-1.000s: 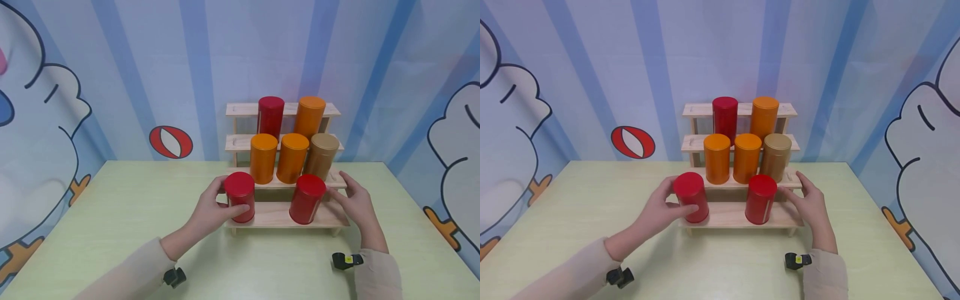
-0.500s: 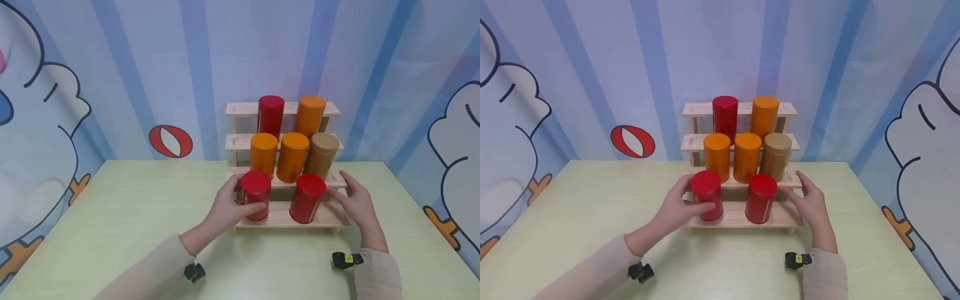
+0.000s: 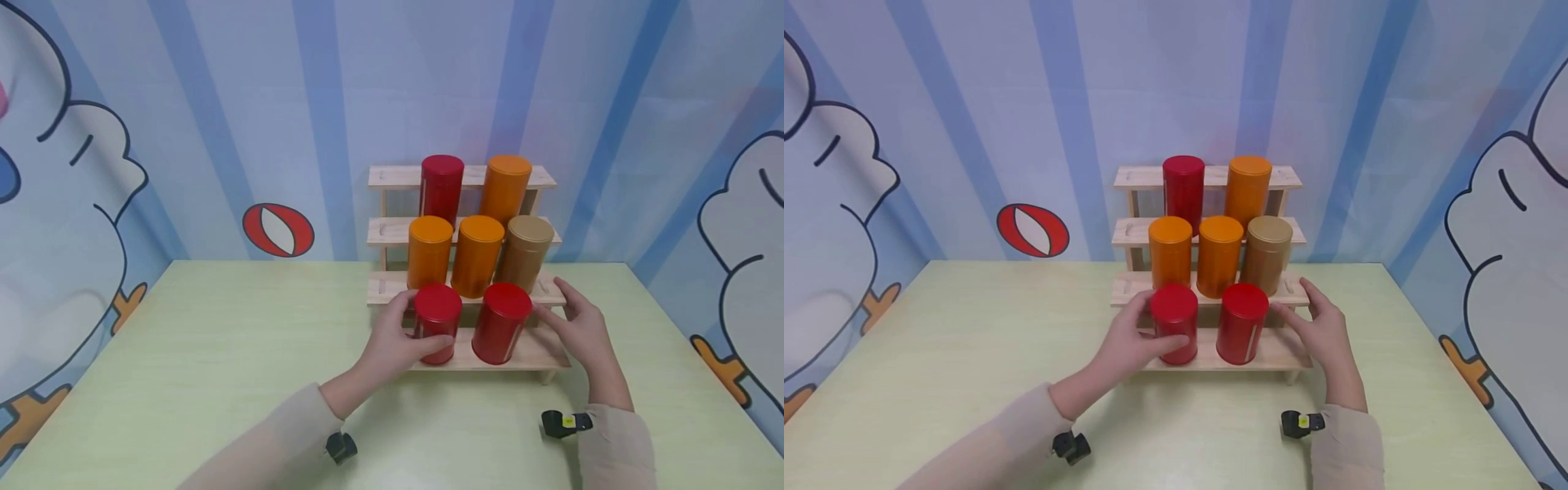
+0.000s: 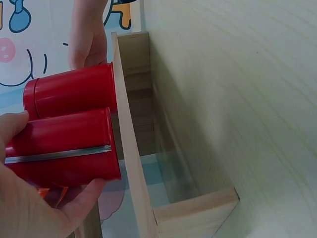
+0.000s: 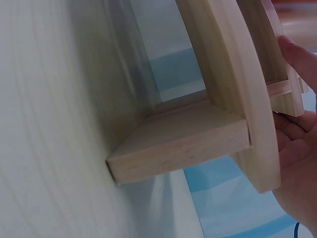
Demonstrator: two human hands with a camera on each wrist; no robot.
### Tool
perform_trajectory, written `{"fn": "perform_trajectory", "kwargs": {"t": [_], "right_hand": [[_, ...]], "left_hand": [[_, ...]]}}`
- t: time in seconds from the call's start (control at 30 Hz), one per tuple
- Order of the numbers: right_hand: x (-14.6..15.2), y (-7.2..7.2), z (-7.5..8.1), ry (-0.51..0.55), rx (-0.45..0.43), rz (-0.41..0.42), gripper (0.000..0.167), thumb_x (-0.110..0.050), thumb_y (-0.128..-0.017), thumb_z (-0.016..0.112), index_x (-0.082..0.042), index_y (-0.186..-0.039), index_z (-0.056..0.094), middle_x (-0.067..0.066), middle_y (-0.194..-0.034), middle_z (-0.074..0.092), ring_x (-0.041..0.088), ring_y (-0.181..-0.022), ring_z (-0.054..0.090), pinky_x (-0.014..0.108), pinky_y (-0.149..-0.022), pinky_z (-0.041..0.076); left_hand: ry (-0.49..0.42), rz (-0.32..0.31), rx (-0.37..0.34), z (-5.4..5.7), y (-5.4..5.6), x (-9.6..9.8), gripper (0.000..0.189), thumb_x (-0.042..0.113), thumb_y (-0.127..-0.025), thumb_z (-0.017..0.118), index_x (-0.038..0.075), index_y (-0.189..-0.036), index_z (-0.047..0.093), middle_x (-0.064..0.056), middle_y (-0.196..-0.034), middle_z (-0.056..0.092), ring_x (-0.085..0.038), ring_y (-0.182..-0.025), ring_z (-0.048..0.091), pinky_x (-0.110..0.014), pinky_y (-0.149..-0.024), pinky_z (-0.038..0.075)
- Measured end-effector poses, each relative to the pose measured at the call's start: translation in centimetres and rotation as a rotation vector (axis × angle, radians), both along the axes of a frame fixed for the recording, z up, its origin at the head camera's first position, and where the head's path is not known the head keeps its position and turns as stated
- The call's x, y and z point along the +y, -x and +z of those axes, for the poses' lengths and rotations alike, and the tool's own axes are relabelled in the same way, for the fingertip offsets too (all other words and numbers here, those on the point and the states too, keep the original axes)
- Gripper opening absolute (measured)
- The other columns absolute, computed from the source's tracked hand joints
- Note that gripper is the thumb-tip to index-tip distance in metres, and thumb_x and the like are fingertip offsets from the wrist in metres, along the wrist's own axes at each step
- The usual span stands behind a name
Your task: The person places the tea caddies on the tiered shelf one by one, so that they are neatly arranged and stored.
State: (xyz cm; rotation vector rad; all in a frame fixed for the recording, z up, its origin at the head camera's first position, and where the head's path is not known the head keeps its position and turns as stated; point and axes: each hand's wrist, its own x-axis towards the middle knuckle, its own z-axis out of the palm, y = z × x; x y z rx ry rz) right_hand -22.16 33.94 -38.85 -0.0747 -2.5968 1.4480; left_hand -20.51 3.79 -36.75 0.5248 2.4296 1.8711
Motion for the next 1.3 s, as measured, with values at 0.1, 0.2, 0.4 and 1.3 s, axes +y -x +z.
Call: {"fn": "perform_trajectory", "kwargs": {"t": [0.1, 0.2, 0.4, 1.3], "right_hand": [[0.0, 0.0, 0.0, 0.005, -0.005, -0.003, 0.081, -0.040, -0.093, 0.061, -0.009, -0.154, 0.017, 0.021, -0.156, 0.021, 0.039, -0.144, 0.021, 0.054, -0.110, 0.028], [0.0, 0.0, 0.0, 0.007, -0.012, -0.004, 0.081, -0.041, -0.093, 0.061, -0.010, -0.155, 0.016, 0.021, -0.157, 0.020, 0.039, -0.144, 0.020, 0.054, -0.110, 0.028], [0.1, 0.0, 0.1, -0.003, -0.011, 0.001, 0.081, -0.040, -0.094, 0.060, -0.010, -0.155, 0.016, 0.022, -0.157, 0.020, 0.040, -0.143, 0.020, 0.055, -0.110, 0.028], [0.7, 0.0, -0.4, -0.018, -0.008, 0.020, 0.082, -0.042, -0.094, 0.060, -0.008, -0.154, 0.016, 0.023, -0.157, 0.019, 0.042, -0.143, 0.021, 0.056, -0.110, 0.028]], "left_hand": [[0.004, 0.006, -0.001, -0.2, -0.1, 0.4, 0.067, 0.017, -0.076, 0.082, 0.019, -0.133, 0.046, 0.002, -0.129, 0.054, -0.021, -0.121, 0.049, -0.042, -0.089, 0.053], [-0.001, 0.004, -0.004, -0.3, -0.1, 0.7, 0.068, 0.017, -0.076, 0.082, 0.019, -0.133, 0.046, 0.003, -0.129, 0.054, -0.020, -0.122, 0.048, -0.041, -0.090, 0.053], [0.010, 0.006, 0.001, -0.3, -0.1, 1.4, 0.067, 0.019, -0.076, 0.082, 0.021, -0.132, 0.046, 0.005, -0.129, 0.054, -0.019, -0.120, 0.049, -0.040, -0.090, 0.053], [0.040, -0.016, 0.012, -0.4, 0.2, 2.3, 0.069, 0.025, -0.077, 0.082, 0.022, -0.134, 0.044, 0.006, -0.126, 0.053, -0.017, -0.117, 0.049, -0.034, -0.088, 0.053]]}}
